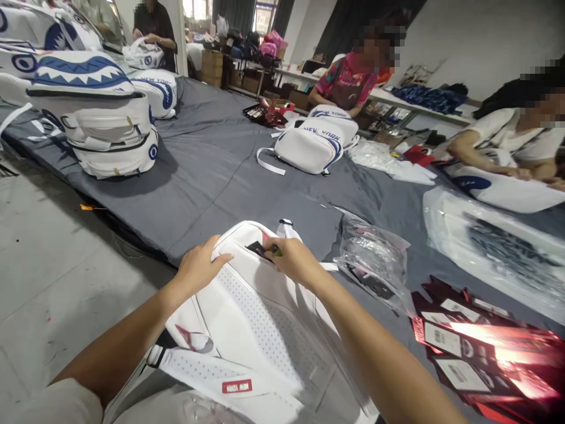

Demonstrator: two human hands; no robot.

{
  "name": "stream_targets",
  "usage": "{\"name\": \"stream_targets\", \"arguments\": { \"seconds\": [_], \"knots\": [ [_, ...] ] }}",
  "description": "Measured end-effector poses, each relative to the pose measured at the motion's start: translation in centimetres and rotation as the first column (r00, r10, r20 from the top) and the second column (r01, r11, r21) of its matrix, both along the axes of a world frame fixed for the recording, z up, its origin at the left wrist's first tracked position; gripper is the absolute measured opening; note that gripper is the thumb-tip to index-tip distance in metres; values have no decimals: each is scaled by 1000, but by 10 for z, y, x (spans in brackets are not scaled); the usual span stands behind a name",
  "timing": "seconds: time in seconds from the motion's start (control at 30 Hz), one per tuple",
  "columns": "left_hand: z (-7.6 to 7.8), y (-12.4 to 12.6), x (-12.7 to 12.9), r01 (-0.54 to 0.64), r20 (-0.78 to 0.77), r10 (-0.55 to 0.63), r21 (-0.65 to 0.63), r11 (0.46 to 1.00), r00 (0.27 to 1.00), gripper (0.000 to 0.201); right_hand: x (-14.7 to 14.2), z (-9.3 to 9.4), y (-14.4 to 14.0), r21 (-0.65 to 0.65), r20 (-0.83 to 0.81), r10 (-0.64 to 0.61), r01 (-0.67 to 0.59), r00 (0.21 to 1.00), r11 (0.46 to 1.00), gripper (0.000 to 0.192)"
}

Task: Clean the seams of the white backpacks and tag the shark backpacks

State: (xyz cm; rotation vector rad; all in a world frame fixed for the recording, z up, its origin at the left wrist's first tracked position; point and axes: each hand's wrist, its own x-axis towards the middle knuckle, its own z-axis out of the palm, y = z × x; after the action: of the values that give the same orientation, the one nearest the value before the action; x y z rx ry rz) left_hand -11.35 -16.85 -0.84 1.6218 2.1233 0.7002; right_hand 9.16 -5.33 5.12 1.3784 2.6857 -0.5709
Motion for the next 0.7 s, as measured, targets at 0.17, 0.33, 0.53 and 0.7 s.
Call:
{"name": "stream_targets", "arguments": {
  "seconds": [0.17, 0.33, 0.53, 0.7],
  "knots": [
    [-3, -1, 0, 38, -18, -39, -49, 998, 999, 48, -25, -10, 1, -50, 125, 203, -198, 971, 979, 32],
    [-5, -3, -2, 46, 3, -46, -34, 998, 999, 46, -31, -11, -8, 30, 164, 216, -223, 963, 974, 26],
    [-8, 0, -4, 43, 33, -43, -12, 999, 999, 44, -52, -13, 7, 6, -90, 204, -204, 975, 979, 24],
    [-11, 1, -5, 45, 43, -45, 12, 999, 998, 44, -57, -26, 15, -74, -253, 285, -313, 924, 947, 28]
  ]
}}
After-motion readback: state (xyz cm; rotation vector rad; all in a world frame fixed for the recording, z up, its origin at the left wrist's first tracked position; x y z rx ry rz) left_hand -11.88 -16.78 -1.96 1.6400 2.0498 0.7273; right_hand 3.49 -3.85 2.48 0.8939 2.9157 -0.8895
